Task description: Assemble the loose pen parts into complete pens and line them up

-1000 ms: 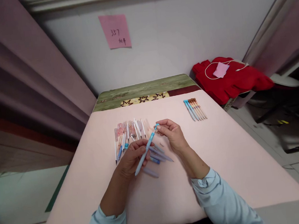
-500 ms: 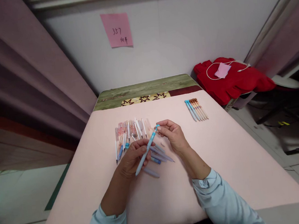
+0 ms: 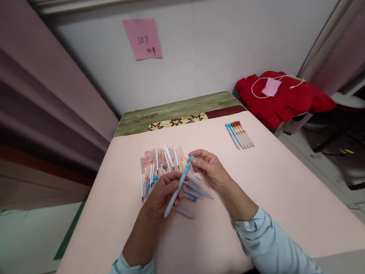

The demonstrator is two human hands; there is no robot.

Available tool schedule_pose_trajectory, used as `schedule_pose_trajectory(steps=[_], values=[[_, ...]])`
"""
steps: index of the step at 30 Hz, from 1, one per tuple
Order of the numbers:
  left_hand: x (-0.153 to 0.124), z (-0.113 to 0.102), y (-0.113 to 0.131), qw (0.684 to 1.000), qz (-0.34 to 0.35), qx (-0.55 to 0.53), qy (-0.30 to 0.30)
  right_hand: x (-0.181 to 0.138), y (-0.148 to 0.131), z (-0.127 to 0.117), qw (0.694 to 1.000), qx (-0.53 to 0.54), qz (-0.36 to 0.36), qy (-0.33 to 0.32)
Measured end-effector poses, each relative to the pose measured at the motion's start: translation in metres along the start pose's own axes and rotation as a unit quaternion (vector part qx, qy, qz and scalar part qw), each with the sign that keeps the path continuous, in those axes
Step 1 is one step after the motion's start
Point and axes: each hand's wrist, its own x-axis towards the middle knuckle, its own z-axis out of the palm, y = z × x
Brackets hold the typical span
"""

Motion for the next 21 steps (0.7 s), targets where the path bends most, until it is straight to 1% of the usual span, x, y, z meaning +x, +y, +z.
schedule_pose_trajectory(steps=[4,10,17,21], values=[[-0.0014,-0.0002,-0.0001,1.000,0.005,0.000,-0.017,-0.0014,0.0008,-0.0003,1.000,0.005,0.024,-0.018],[0.0001,-0.0041,-0.0008,0.999,0.012,0.017,-0.038,-0.0032,-0.0002,0.0024,0.999,-0.037,0.017,-0.021],[0.0011,-0.0028,-0.0002,0.999,0.008,0.046,-0.024,-0.0043,0.0028,0.0044,0.998,-0.066,0.006,-0.015],[0.0045,-0.0002,-0.0024,0.999,0.027,0.036,0.013,-0.0051,0.0002,0.0052,0.997,-0.071,-0.008,-0.017]])
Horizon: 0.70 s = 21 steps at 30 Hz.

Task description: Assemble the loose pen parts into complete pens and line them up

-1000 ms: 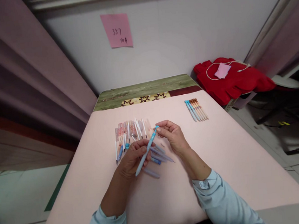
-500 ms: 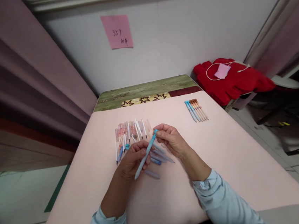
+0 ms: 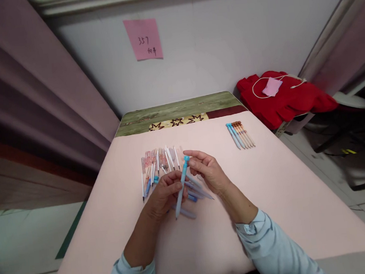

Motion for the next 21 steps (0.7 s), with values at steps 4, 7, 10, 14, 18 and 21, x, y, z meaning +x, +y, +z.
schedule_pose_trajectory(steps=[4,7,10,14,18,21], values=[[0.006,0.004,-0.001,0.990,0.092,-0.029,0.104,-0.001,0.003,0.001,0.999,-0.039,-0.012,-0.002],[0.010,0.005,-0.001,0.968,0.169,-0.013,0.184,-0.002,0.013,0.005,0.995,-0.096,-0.004,-0.017],[0.012,0.003,-0.002,0.948,0.212,0.006,0.238,-0.005,0.024,0.009,0.987,-0.157,-0.005,-0.023],[0.014,0.000,-0.007,0.932,0.233,0.021,0.278,-0.009,0.032,0.013,0.967,-0.251,-0.034,-0.015],[0.012,-0.002,-0.004,0.920,0.252,0.056,0.295,-0.011,0.035,0.015,0.948,-0.309,-0.076,0.005],[0.008,-0.006,0.002,0.891,0.304,0.068,0.329,-0.010,0.036,0.014,0.935,-0.342,-0.090,0.019]])
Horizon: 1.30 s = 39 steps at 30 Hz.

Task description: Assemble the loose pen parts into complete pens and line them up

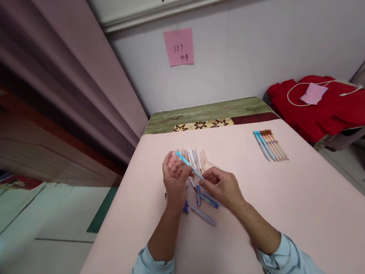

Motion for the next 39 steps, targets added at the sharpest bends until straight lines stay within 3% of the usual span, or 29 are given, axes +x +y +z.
schedule_pose_trajectory(steps=[6,18,22,27,30,33,36,39], values=[[0.004,-0.008,0.002,0.997,0.055,0.044,0.015,-0.002,0.004,0.000,0.998,-0.056,-0.026,-0.016],[0.006,-0.010,-0.013,0.995,0.083,0.049,0.004,-0.002,0.004,0.002,0.994,-0.106,-0.025,0.008],[0.008,-0.011,-0.012,0.994,0.097,0.050,-0.006,0.002,0.000,0.003,0.984,-0.165,-0.063,0.034],[0.011,-0.007,-0.007,0.994,0.097,0.056,0.008,0.008,-0.002,0.002,0.982,-0.173,-0.047,0.052],[0.014,-0.005,-0.003,0.993,0.091,0.060,0.046,0.014,0.003,-0.016,0.985,-0.144,-0.013,0.092],[0.016,-0.006,-0.001,0.990,0.091,0.061,0.091,0.024,0.014,-0.056,0.974,-0.156,0.030,0.160],[0.018,-0.007,0.000,0.988,0.082,0.067,0.113,0.038,0.024,-0.103,0.934,-0.256,0.066,0.240],[0.017,-0.006,0.001,0.988,0.068,0.072,0.114,0.051,0.033,-0.135,0.885,-0.356,0.142,0.265]])
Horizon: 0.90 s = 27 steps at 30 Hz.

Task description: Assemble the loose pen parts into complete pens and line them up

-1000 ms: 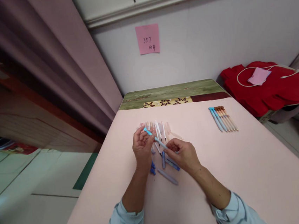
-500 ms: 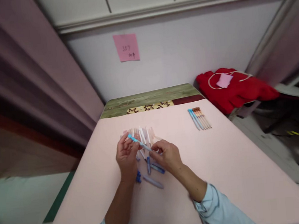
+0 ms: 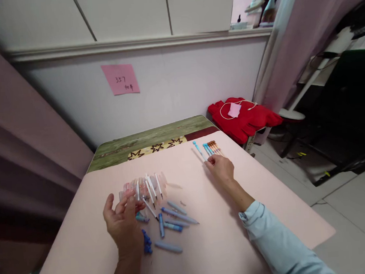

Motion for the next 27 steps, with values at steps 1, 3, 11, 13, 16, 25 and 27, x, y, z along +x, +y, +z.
schedule_pose_trajectory(steps=[1,3,11,13,16,25,27], values=[[0.000,0.000,0.001,1.000,-0.005,0.002,0.000,0.006,0.004,0.000,0.999,-0.033,0.020,-0.008],[0.000,0.001,0.002,1.000,-0.015,0.007,0.003,0.013,0.008,0.002,0.995,-0.081,0.050,-0.027],[0.002,0.002,-0.001,0.999,-0.033,0.027,-0.005,0.021,0.004,0.015,0.985,-0.161,0.054,-0.041],[0.002,0.001,-0.001,0.999,-0.038,0.030,-0.009,0.023,0.003,0.016,0.984,-0.165,0.054,-0.043],[0.002,0.001,-0.001,0.998,-0.041,0.034,-0.014,0.024,0.001,0.016,0.983,-0.170,0.057,-0.041],[0.006,-0.004,-0.006,1.000,-0.011,0.023,0.014,0.020,0.008,0.015,0.982,-0.176,0.058,-0.025],[0.007,-0.005,-0.008,1.000,-0.007,0.018,0.014,0.020,0.013,0.013,0.983,-0.177,0.055,-0.016]])
